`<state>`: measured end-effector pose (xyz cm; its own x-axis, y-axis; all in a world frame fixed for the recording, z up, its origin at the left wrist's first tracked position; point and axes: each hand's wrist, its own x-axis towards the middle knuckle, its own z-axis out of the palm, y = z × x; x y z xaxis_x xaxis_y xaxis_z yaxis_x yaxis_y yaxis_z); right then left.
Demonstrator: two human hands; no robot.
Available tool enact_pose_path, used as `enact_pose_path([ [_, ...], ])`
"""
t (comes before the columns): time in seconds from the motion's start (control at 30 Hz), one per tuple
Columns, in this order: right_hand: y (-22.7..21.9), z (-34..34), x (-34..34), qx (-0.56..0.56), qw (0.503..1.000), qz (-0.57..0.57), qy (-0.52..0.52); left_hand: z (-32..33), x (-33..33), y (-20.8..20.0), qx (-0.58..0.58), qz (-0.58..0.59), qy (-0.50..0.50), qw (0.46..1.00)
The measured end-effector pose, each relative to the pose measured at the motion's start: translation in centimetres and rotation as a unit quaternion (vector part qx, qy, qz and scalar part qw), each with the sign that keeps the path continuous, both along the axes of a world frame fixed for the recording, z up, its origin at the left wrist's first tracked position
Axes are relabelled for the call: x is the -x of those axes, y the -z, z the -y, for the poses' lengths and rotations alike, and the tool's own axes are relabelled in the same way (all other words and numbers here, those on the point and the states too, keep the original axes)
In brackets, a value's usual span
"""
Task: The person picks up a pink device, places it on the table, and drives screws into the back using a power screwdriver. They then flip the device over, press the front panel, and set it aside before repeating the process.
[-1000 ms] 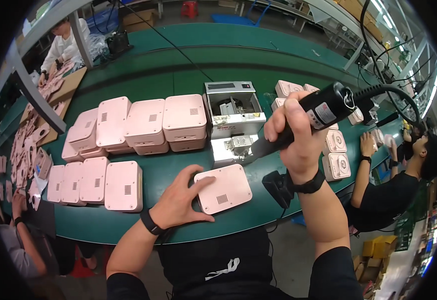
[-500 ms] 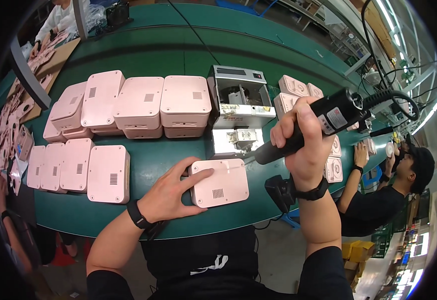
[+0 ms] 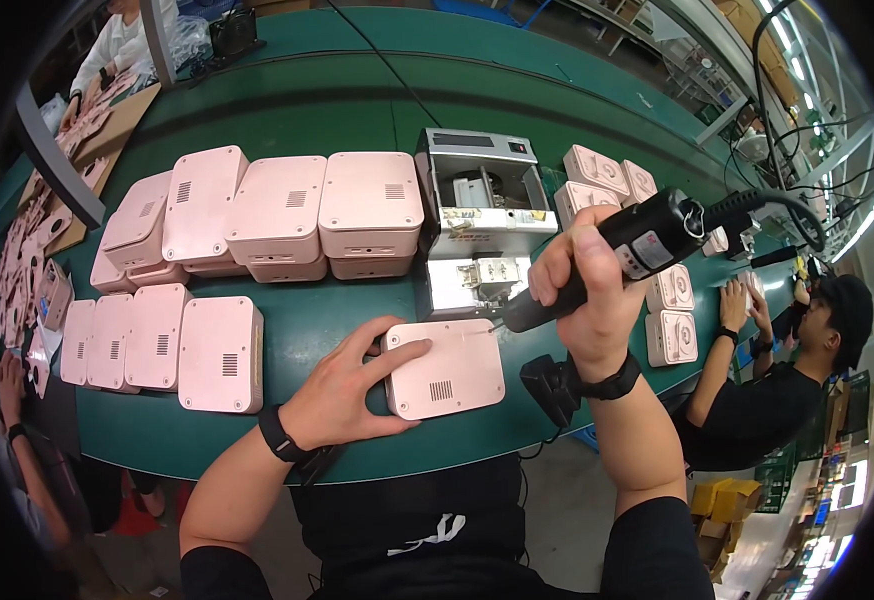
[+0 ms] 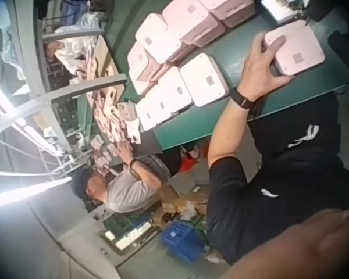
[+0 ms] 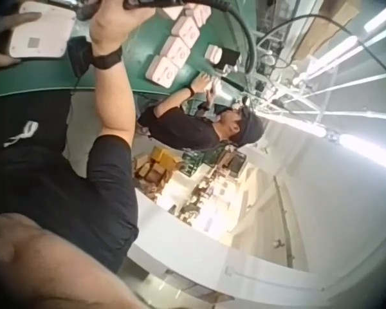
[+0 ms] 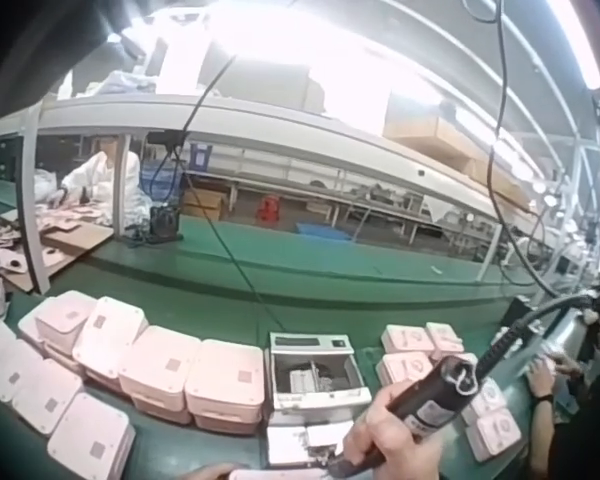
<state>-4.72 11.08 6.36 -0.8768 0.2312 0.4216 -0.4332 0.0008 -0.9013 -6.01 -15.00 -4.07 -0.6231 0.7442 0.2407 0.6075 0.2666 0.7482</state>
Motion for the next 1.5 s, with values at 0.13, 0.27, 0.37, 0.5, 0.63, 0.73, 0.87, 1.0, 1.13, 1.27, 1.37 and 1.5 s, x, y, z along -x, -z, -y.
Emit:
enact_pose_path([
  [0.13,0.0,-0.1,-0.1,0.012,1.000,0.002,0.004,0.0,0.1,0.1,-0.003,-0.003,0.000,1.000],
  [0.27,0.4,-0.7,-0.2,0.026,0.999,-0.001,-0.018,0.0,-0.1,0.5,-0.007,-0.013,-0.002,1.000],
  [0.37,0.4,-0.7,-0.1,0.022,0.999,-0.006,-0.040,0.0,0.0,0.1,-0.003,-0.009,-0.003,1.000],
  [0.5,0.3,-0.5,0.0,0.013,0.998,-0.009,-0.054,-0.1,-0.1,-0.2,-0.005,-0.014,-0.008,1.000],
  [0.63,0.1,-0.5,0.0,0.012,0.999,-0.002,-0.036,-0.1,-0.2,-0.1,-0.005,-0.023,-0.006,1.000],
  [0.73,-0.7,-0.5,0.2,-0.003,1.000,-0.003,-0.025,0.0,-0.3,0.0,-0.006,-0.023,-0.005,1.000],
  [0.87,-2.8,-0.5,0.3,0.065,0.995,-0.063,-0.035,0.0,-0.1,0.1,-0.007,-0.020,-0.003,1.000],
  [1.0,-3.3,0.6,1.6,0.025,0.996,-0.079,0.028,0.1,-0.2,0.1,-0.004,-0.026,-0.003,1.000],
  [1.13,-3.3,0.9,1.8,0.017,1.000,-0.007,0.023,0.2,-0.1,0.2,-0.002,-0.026,-0.007,1.000],
  [1.27,-3.3,2.5,0.4,0.030,0.999,-0.031,-0.020,0.2,-0.2,0.4,-0.004,-0.029,-0.003,1.000],
  [1.37,-3.0,3.7,0.6,0.021,0.999,-0.027,-0.030,0.3,-0.2,0.5,-0.005,-0.034,-0.006,0.999],
  [1.5,-2.0,3.6,0.8,0.005,0.999,-0.021,-0.029,0.2,-0.3,0.7,-0.002,-0.021,-0.002,1.000],
])
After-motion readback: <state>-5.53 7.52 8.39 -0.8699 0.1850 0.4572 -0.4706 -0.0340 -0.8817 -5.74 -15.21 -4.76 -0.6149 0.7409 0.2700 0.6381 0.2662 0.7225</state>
